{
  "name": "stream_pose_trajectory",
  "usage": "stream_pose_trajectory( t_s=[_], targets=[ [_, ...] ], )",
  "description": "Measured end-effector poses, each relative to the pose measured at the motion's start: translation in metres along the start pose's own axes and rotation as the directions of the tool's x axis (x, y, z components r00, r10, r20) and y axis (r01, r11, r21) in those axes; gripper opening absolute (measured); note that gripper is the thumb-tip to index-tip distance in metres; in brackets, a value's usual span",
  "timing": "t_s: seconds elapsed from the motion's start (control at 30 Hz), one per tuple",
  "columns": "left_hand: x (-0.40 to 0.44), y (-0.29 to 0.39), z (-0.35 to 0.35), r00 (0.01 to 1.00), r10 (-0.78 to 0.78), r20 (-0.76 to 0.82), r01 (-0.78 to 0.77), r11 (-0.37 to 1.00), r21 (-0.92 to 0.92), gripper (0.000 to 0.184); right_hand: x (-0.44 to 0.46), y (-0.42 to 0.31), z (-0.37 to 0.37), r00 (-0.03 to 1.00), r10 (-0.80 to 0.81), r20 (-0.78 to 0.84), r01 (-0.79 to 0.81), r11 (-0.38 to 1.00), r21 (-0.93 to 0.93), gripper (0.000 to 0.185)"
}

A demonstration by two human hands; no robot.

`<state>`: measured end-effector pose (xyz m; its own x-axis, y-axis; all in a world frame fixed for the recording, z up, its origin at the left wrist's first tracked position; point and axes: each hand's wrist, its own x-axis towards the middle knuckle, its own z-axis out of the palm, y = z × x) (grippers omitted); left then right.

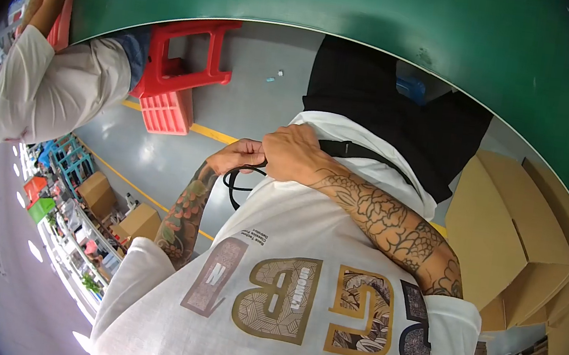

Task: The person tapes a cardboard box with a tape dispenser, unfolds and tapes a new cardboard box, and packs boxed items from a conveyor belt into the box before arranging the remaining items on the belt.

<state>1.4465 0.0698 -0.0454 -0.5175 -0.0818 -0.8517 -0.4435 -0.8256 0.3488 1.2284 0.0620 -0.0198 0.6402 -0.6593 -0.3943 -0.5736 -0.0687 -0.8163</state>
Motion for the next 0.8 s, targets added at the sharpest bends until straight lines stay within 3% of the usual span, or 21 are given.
stream_pose_trajectory(
  t_s=[0.13,0.33,0.53,0.8],
  targets=[
    [0.003,-0.005,0.0,0.999,-0.021,-0.031,0.02,1.0,-0.018,0.023,0.0,0.002,-0.004,0.996,-0.034,0.087,0.037,0.999,-0.034,0.023],
    [0.01,-0.023,0.005,0.981,-0.005,-0.193,-0.012,0.996,-0.086,0.03,0.0,-0.001,0.006,0.998,-0.06,-0.02,0.059,0.998,-0.023,0.019],
    [0.011,-0.022,0.01,0.979,0.005,-0.202,-0.046,0.978,-0.201,0.033,-0.004,0.0,0.013,0.994,-0.019,-0.11,0.018,1.0,-0.01,0.015],
    [0.017,-0.027,0.008,0.985,-0.006,-0.172,-0.034,0.973,-0.229,0.035,-0.01,-0.01,0.002,1.0,0.011,-0.017,-0.014,0.983,-0.185,0.011]
  ],
)
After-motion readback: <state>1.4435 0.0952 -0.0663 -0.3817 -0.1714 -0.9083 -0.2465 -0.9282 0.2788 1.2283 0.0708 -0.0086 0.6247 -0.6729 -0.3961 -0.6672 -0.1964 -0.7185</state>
